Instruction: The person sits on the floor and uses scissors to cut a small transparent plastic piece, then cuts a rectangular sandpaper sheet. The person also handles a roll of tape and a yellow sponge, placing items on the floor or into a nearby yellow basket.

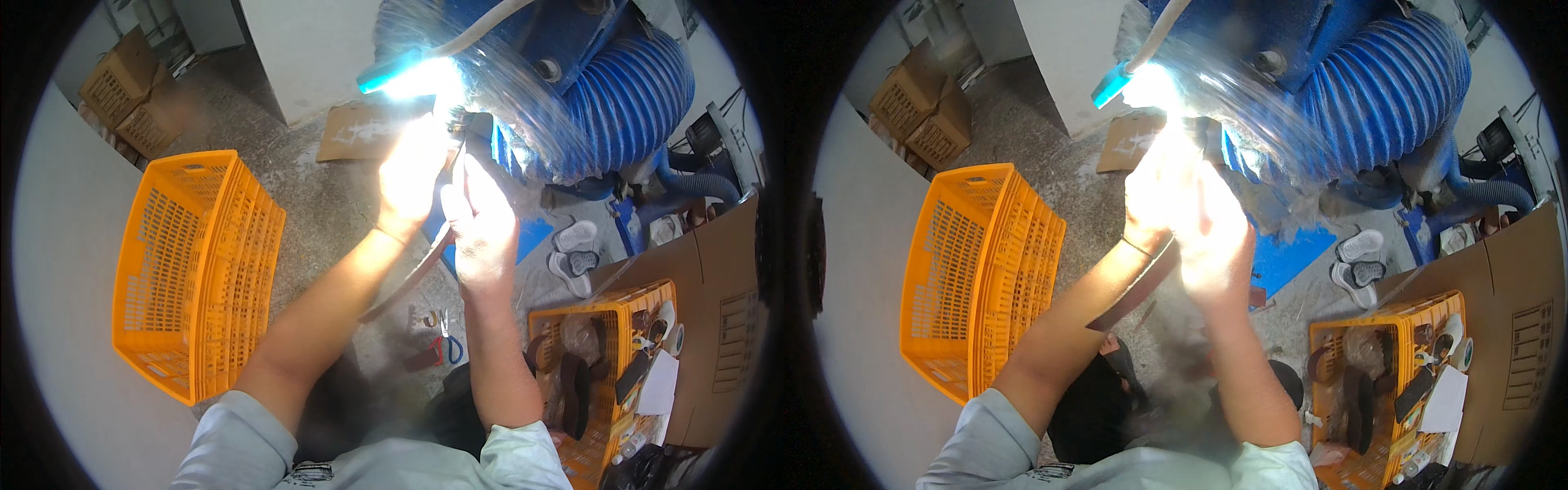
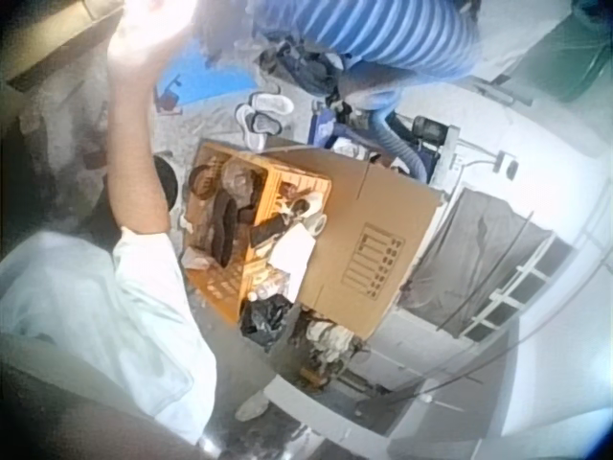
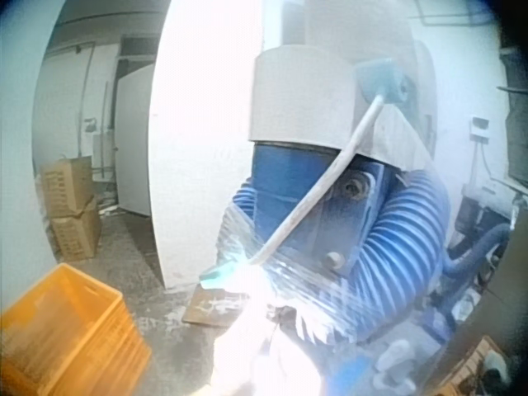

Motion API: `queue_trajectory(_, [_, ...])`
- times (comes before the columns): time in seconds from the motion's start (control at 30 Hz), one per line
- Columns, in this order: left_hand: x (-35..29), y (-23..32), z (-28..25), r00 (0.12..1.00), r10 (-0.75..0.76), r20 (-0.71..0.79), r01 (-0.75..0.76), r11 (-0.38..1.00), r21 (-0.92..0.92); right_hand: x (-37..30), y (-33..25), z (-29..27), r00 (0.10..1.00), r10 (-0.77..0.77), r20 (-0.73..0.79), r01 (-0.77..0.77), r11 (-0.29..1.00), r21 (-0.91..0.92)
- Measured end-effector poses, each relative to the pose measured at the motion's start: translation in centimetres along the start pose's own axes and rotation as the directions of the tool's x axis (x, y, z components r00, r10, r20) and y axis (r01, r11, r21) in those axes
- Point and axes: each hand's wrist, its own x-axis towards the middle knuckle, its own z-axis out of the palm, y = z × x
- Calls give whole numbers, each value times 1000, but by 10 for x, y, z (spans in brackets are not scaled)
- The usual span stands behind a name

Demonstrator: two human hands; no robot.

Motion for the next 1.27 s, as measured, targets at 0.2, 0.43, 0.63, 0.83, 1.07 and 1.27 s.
queue_trajectory(0.2, [-5, -14, 14, 997, -16, -70, -13, 921, -388, -1, 4, 7, 1000, 22, 11, -22, 998, 55])
queue_trajectory(0.43, [-6, -8, 14, 998, 56, -16, -46, 934, 353, 3, 6, -2, 987, 159, 22, -160, 975, 154])
queue_trajectory(0.63, [-1, 3, 18, 957, 286, -50, -190, 747, 637, 2, 5, -8, 990, 54, 130, -95, 939, 330])
queue_trajectory(0.83, [0, 7, 9, 940, 339, -21, -225, 669, 708, 1, 3, -1, 986, 133, 99, -156, 944, 292])
queue_trajectory(1.07, [-2, 4, 13, 983, 181, -34, -133, 827, 546, -6, 0, 11, 983, 181, -33, -160, 928, 338])
queue_trajectory(1.27, [8, -2, 17, 946, 321, -51, -260, 842, 474, 4, -10, 7, 984, 177, -14, -173, 973, 153])
